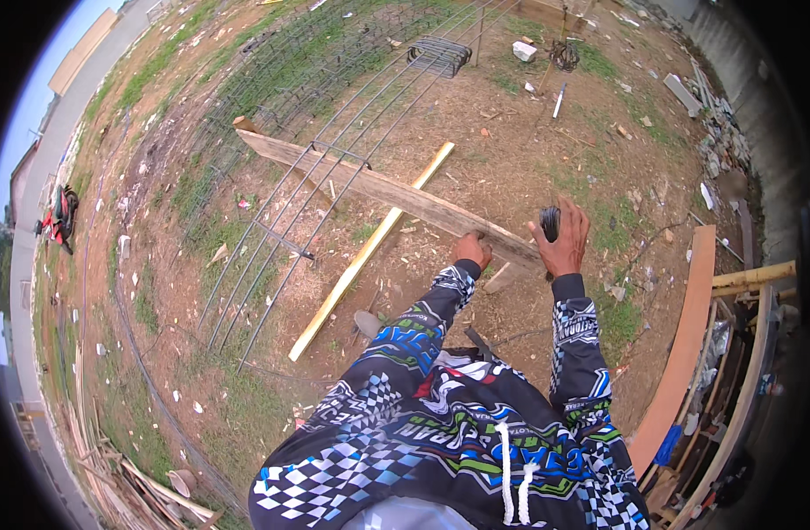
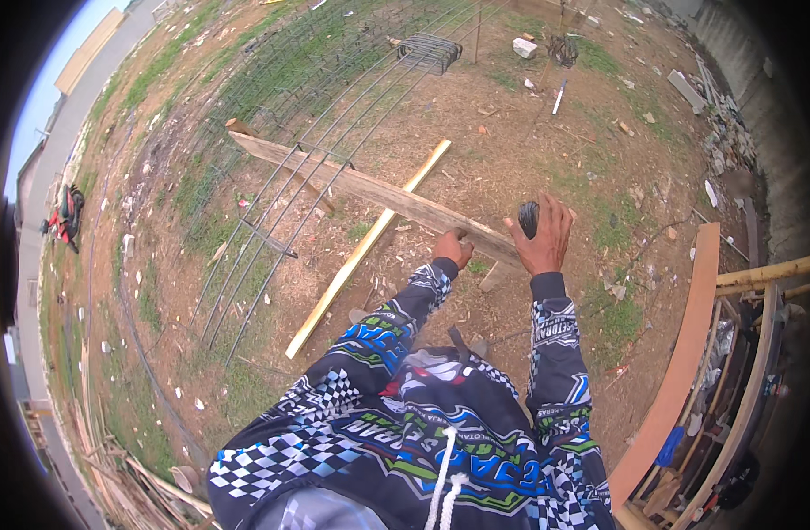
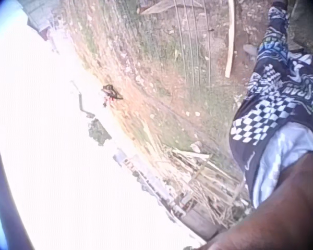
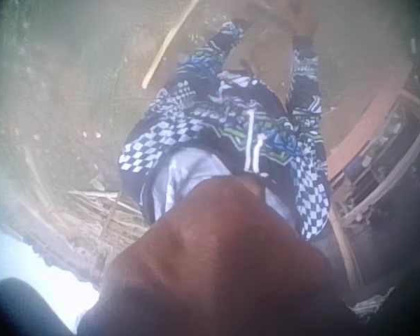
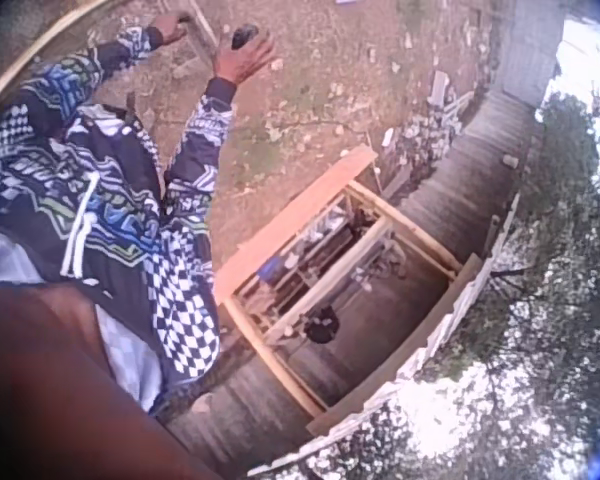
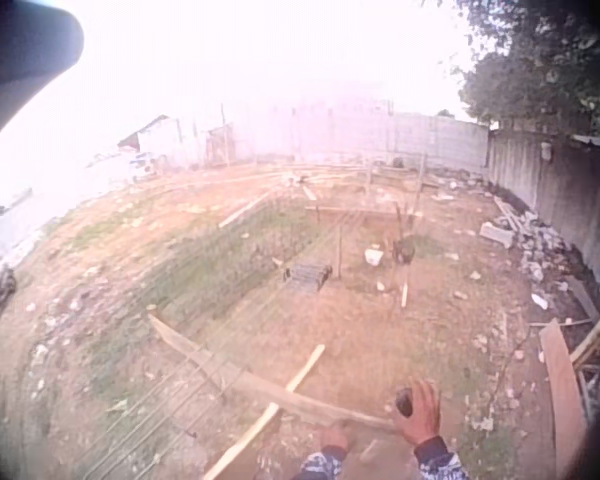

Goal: The person assembles a rebar cage by placing a coiled rebar bundle onto a wooden jig, then uses pliers to twist wire ties around the rebar intersections. The person repeatedly positions the bundle, twists ties, and adjusts the cage on the jig throughout the clip.

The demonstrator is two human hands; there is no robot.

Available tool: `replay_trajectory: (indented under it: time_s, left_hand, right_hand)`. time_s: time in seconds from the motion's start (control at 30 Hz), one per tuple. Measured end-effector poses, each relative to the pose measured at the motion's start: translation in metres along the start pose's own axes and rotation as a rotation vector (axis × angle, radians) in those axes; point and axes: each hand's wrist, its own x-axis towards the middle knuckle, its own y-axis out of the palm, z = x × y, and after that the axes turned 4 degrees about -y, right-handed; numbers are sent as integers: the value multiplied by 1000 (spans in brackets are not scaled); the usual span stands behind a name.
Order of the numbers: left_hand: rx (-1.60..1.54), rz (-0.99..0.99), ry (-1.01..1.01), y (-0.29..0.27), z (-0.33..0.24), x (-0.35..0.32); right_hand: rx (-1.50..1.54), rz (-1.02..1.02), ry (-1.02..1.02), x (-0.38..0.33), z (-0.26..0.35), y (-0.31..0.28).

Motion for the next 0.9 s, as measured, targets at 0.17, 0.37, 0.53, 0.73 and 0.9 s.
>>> replay_trajectory:
  time_s: [0.17, 0.37, 0.53, 0.73, 0.9]
  left_hand:
    - [-288, -65, 39, 24, -13, -17]
    - [-666, -225, 99, -47, -85, -71]
    - [-218, 81, 692, -61, -144, -162]
    - [-143, 812, 648, 23, -135, -201]
    - [-283, 1225, 707, 81, -151, -222]
  right_hand:
    - [78, 46, -6, -9, -12, -8]
    - [314, -127, -40, -25, -8, -32]
    - [1652, 247, 472, -77, -13, -98]
    - [1881, -414, 1036, -180, -123, -148]
    - [1498, -947, 1130, -247, -139, -182]
